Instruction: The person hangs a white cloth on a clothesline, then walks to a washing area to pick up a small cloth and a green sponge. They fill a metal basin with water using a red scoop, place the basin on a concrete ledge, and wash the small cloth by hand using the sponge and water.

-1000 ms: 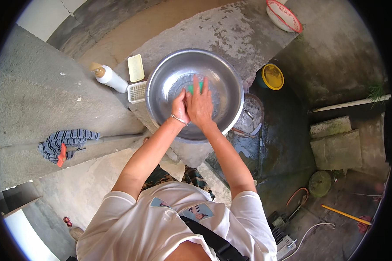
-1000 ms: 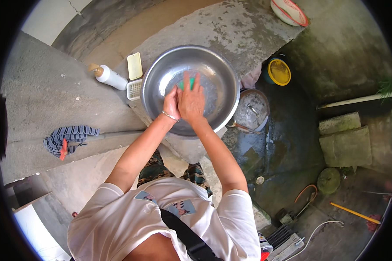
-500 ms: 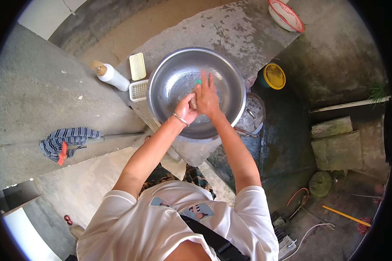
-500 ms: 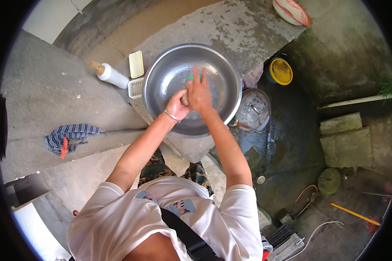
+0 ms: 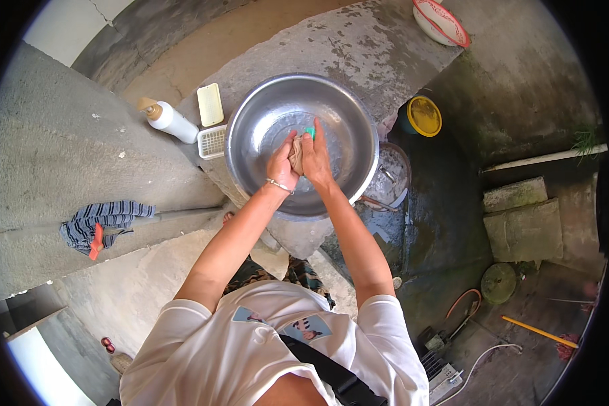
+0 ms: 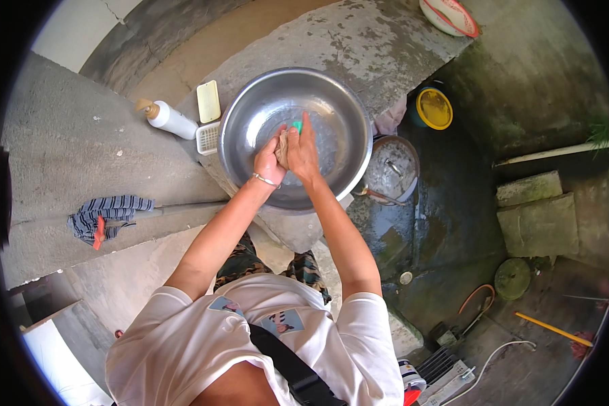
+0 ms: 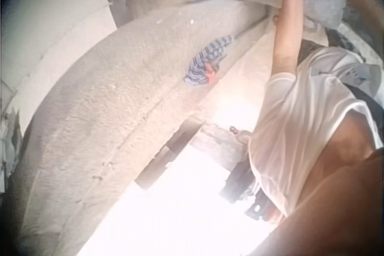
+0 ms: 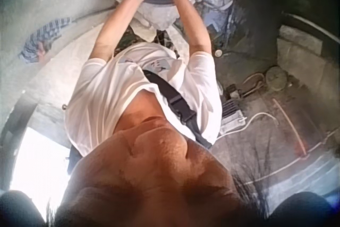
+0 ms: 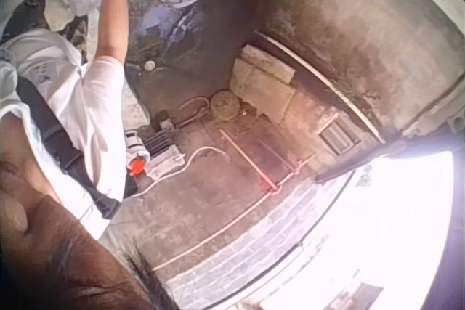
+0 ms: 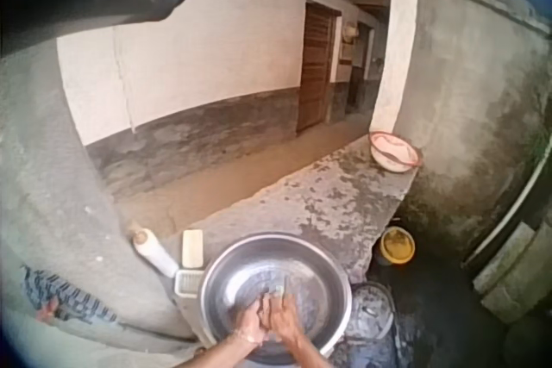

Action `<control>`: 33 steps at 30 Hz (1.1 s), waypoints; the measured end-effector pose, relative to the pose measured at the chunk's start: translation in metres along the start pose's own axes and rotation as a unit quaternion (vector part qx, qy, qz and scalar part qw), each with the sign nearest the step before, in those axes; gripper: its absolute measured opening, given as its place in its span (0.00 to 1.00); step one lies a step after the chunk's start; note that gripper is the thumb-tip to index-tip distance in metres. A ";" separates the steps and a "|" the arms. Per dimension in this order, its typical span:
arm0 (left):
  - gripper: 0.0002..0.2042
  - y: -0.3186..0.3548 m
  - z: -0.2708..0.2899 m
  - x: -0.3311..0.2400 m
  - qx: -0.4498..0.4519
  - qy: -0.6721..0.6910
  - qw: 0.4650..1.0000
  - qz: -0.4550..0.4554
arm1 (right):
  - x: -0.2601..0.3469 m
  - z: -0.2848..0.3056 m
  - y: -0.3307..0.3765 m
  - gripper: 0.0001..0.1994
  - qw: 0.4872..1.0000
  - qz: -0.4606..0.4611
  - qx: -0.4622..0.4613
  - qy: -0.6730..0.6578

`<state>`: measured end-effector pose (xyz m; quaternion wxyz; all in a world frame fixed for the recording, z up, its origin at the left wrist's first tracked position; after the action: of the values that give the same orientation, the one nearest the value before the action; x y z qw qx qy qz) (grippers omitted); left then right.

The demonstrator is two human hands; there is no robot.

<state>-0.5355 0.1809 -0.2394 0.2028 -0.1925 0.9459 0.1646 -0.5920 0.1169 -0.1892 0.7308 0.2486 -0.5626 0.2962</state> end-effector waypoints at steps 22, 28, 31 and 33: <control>0.17 0.004 -0.011 0.006 0.056 -0.037 0.989 0.131 | 0.060 -0.028 0.034 0.28 0.949 0.087 0.067 0.295; 0.15 -0.002 0.005 0.020 -0.008 -0.038 0.991 0.125 | 0.032 -0.001 0.010 0.29 0.972 0.020 0.024 0.231; 0.16 0.002 -0.003 0.015 -0.003 -0.048 0.990 0.130 | 0.051 -0.017 0.018 0.29 0.966 0.044 0.056 0.249; 0.17 0.002 -0.022 0.017 0.039 -0.049 0.989 0.131 | 0.032 0.005 0.004 0.29 0.976 0.081 -0.005 0.200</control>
<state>-0.5579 0.1694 -0.2279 0.2325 -0.0501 0.9578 0.1615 -0.5925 0.1210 -0.1564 0.8037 0.1339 -0.4245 0.3950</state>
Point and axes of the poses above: each hand's wrist, its own y-axis away from the middle knuckle, its own z-axis out of the back of the hand, x = y × z, the point moved 9 cm from there along -y, towards the middle knuckle, and after that the axes turned 12 degrees about x, right-handed, at the moved point
